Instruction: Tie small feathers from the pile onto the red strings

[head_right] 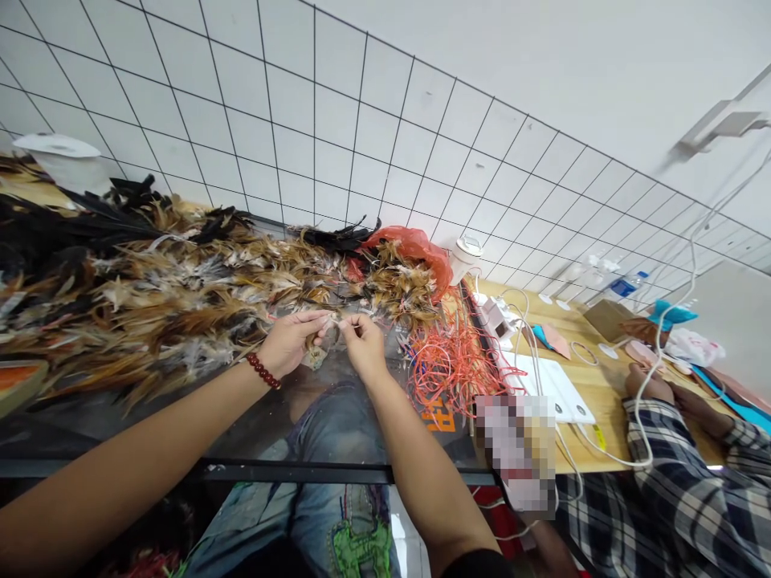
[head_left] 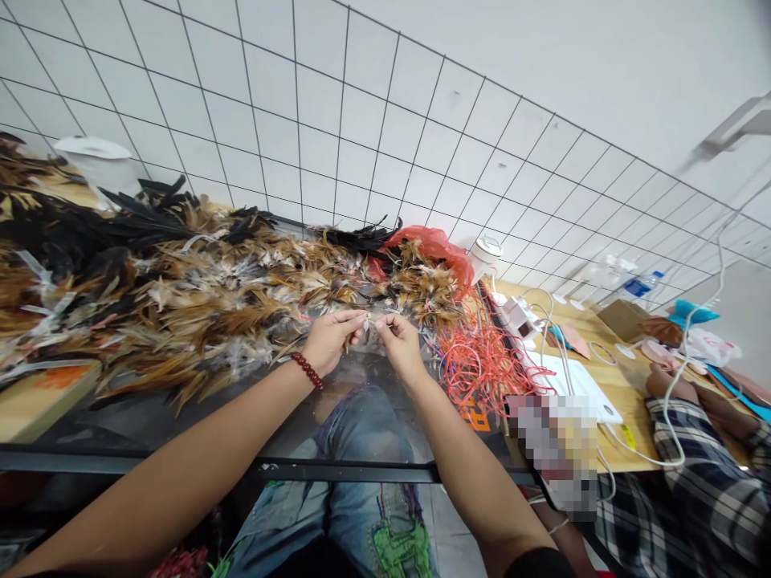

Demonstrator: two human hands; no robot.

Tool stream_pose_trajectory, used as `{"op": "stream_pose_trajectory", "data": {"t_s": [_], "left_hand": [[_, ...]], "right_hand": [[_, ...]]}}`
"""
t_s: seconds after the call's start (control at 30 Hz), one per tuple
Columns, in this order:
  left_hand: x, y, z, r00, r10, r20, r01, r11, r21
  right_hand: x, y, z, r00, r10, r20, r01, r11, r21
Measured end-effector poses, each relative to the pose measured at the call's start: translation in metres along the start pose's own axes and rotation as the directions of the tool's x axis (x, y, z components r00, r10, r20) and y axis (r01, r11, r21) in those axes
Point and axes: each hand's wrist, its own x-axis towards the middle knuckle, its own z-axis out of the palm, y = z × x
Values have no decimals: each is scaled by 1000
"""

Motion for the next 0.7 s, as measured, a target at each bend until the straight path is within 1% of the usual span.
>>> {"op": "stream_pose_trajectory", "data": {"t_s": [0.1,0.2,0.3,0.37,0.5,0.6,0.7], "left_hand": [[3,-2,-2,999,32,-30,-31,999,34],[5,-4,-4,999,48,-18,-47,998,47],[6,-6,-5,998,63,-28,-61,997,44],[7,-6,-5,997,59,-42,-58,998,26],[6,-3,-5,1000,-5,-26,4,999,-37],[6,-1,-4,1000,-8,-17,7,997,-72],[5,0,-4,1000,9,-13,-10,997,-72]], "right_hand": [[-3,-3,0,996,-64,68,66,997,-41],[-7,-5,2,988,-131,83,141,983,-122],[-8,-4,2,985,-151,89,166,967,-195],[-7,-1,1,988,-129,84,144,964,-222],[-2,5,-3,998,-22,66,36,977,-210],[0,3,-4,993,45,111,-28,988,-154],[1,-3,-4,985,79,152,-70,996,-60]]}}
